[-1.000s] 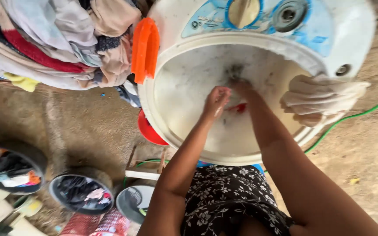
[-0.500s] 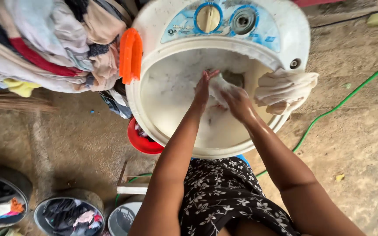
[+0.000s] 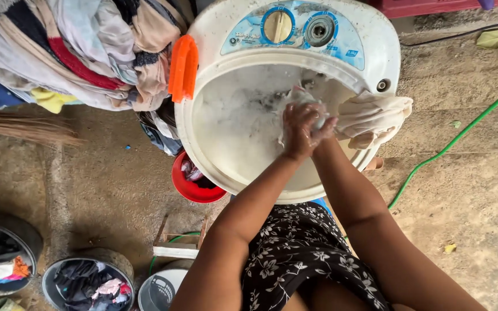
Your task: Washing clothes by hand and using a small machine-like basin.
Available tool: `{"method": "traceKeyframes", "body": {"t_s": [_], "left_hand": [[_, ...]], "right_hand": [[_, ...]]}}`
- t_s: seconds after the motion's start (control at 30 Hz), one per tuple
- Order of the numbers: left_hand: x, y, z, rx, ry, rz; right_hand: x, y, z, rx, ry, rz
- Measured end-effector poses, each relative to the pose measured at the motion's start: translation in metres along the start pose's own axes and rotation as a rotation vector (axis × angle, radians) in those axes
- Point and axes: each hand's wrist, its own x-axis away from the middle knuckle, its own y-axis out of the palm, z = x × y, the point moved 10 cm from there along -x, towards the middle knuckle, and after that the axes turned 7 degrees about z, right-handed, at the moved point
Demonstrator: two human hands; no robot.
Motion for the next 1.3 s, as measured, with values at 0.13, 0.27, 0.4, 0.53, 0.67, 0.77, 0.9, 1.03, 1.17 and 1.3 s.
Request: {"method": "traceKeyframes", "body": {"t_s": [0.13,0.27,0.4,0.53,0.67,0.77,0.9,1.03,1.17,1.3], "left_hand": [[-0.008,0.003,-0.012,-0.163,0.098,-0.027],[-0.012,0.007,-0.088,-0.172,0.044,-0.016],[-0.004,-0.016,-0.164,-0.312,-0.18,-0.002],[0.016,-0.039,-0.235,-0.399,-0.315,-0.029],[0.035,-0.052,-0.256,-0.676,-0.361,-0.087],[0.094,-0.014,-0.303,-0.494,-0.52,-0.332],[0.103,-0.008,-0.269,-0.443,-0.632,-0.476],[0.102,-0.01,-0.253,-0.374,-0.599,-0.568],[0.071,-0.01,-0.192,-0.374,-0.5,-0.827],[0.048,-0.003,-0.147,-0.272,-0.327,-0.843]], "right_hand": [[0.003,0.014,0.069,-1.281,0.702,0.167],[-0.045,0.016,-0.049,-2.156,0.162,0.24],[-0.05,0.055,-0.064,-2.555,0.29,0.029],[-0.042,0.082,-0.108,-3.353,0.687,-0.65],[-0.063,0.09,-0.276,-2.616,0.433,-0.462],[-0.065,0.032,-0.207,-2.241,0.06,-0.098],[-0.045,0.018,-0.215,-2.064,0.09,0.193],[-0.053,0.051,-0.249,-2.371,0.225,-0.191],[-0.044,0.078,-0.262,-2.7,0.405,-0.74],[-0.022,0.081,-0.131,-3.148,0.696,-0.682]]}}
